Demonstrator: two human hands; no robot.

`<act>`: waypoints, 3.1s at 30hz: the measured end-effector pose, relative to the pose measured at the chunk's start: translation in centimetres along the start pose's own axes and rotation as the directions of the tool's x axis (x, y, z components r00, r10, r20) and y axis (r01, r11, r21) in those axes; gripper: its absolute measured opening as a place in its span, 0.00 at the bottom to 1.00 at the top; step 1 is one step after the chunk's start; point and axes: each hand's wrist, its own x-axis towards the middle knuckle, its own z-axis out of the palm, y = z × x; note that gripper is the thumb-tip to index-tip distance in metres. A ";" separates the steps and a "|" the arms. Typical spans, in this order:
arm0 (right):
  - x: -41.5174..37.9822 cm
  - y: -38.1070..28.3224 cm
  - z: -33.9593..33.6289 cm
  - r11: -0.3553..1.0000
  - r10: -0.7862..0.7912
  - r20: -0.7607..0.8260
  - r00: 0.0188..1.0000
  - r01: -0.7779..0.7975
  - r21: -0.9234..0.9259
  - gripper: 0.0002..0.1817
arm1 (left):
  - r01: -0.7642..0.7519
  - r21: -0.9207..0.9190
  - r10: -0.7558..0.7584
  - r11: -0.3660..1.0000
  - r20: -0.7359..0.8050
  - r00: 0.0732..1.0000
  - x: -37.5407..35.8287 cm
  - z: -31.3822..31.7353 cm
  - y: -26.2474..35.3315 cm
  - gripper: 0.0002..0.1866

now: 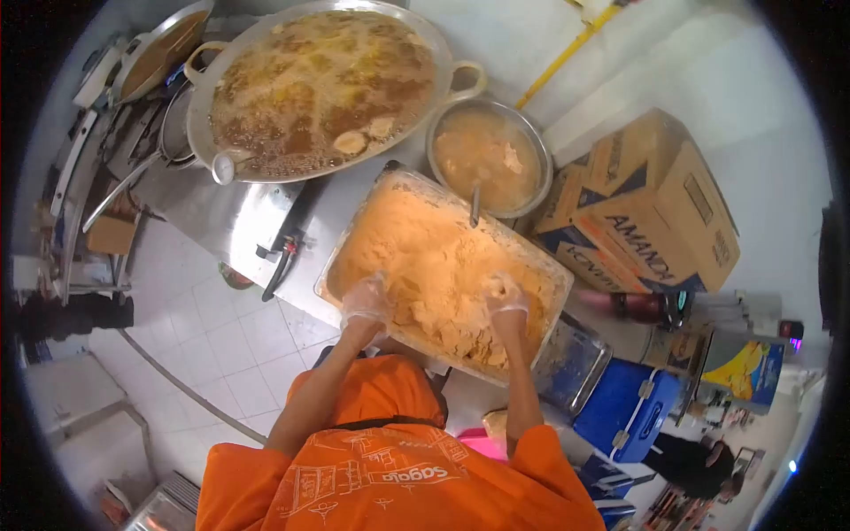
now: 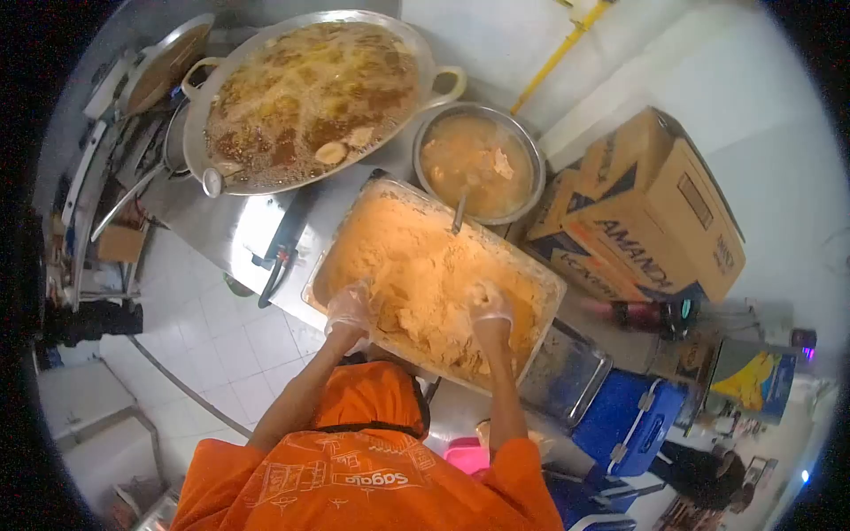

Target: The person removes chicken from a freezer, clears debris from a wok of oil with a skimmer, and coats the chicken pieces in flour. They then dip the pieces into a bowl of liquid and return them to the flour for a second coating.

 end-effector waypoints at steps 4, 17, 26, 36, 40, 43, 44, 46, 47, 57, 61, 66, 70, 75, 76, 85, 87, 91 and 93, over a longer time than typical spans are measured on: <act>0.4 -6.9 -5.9 0.986 0.106 -0.014 0.994 -0.103 0.129 0.15 | 0.067 0.000 -0.067 0.998 0.067 0.995 0.5 0.5 0.0 0.12; 23.1 -11.1 -3.0 0.952 -0.266 -0.286 0.921 0.298 0.074 0.15 | 0.144 0.015 -0.145 0.989 0.079 0.986 0.6 1.3 -0.5 0.25; 31.8 1.2 3.6 0.932 -0.168 -0.455 0.875 0.291 0.216 0.15 | 0.195 -0.027 -0.194 0.980 0.023 0.981 0.0 0.4 0.2 0.25; -3.0 4.7 0.2 0.933 -0.123 0.093 0.988 0.148 -0.330 0.32 | -0.221 0.039 0.150 0.974 0.622 0.768 1.8 -1.4 3.7 0.37; -5.6 2.6 0.1 0.919 0.086 0.463 0.882 0.110 -0.379 0.35 | -0.488 0.186 0.340 0.853 0.511 0.789 0.6 6.2 1.7 0.41; -5.8 4.0 1.7 0.935 0.137 0.404 0.905 0.016 -0.353 0.36 | -0.564 0.315 0.354 0.763 0.526 0.773 1.9 7.2 0.4 0.39; -6.2 5.1 2.4 0.937 0.149 0.394 0.907 -0.002 -0.349 0.36 | -0.608 0.374 0.429 0.700 0.460 0.777 1.8 7.0 0.0 0.28; -6.8 7.2 4.0 0.997 -0.067 0.189 0.980 0.075 -0.036 0.30 | -0.651 0.439 0.511 0.618 0.405 0.758 1.6 5.0 1.1 0.18; -6.8 7.8 3.8 0.998 -0.055 0.174 0.983 0.061 -0.027 0.30 | -0.385 0.234 0.258 0.892 0.436 0.862 1.5 2.1 3.4 0.19; -5.8 3.5 -2.7 0.954 0.029 0.094 0.995 -0.056 0.295 0.26 | -0.156 -0.398 0.224 0.904 0.129 0.966 4.1 2.7 -1.6 0.22; -4.8 1.2 0.2 0.955 -0.155 0.263 0.952 0.213 -0.208 0.24 | -0.239 -0.137 0.252 0.961 0.094 0.963 4.7 3.1 -1.3 0.23; -2.6 2.1 6.2 0.810 -0.126 0.532 0.837 0.397 -0.432 0.29 | -0.585 0.521 0.469 0.622 0.351 0.811 4.3 4.9 -3.2 0.24; -3.5 1.5 4.2 0.790 -0.281 0.460 0.842 0.475 -0.387 0.25 | -0.498 0.450 0.392 0.741 0.313 0.865 5.1 5.0 -3.2 0.24; -4.4 -0.2 2.4 0.747 -0.390 0.525 0.757 0.593 -0.300 0.24 | -0.459 0.247 0.426 0.853 0.178 0.887 4.5 3.6 -1.3 0.23; -4.2 -0.2 2.7 0.771 -0.406 0.490 0.771 0.577 -0.270 0.25 | -0.455 0.245 0.422 0.856 0.178 0.889 4.7 4.5 -1.8 0.23; -0.4 -6.7 12.0 0.888 -0.273 0.471 0.839 0.409 -0.213 0.13 | -0.670 0.333 0.473 0.663 0.508 0.720 6.6 3.4 -4.7 0.19; 0.1 -6.6 14.9 0.781 -0.087 0.616 0.783 0.438 -0.446 0.14 | -0.591 0.675 0.483 0.441 0.377 0.791 7.3 5.2 -6.4 0.16; 1.3 -1.6 20.6 0.571 -0.201 0.668 0.717 0.640 -0.515 0.19 | -0.558 0.246 0.580 0.793 -0.021 0.815 7.0 3.5 -7.9 0.13; -0.5 -4.0 13.5 0.791 -0.195 0.595 0.780 0.484 -0.375 0.18 | -0.364 -0.110 0.366 0.925 0.003 0.930 7.8 3.4 -7.6 0.20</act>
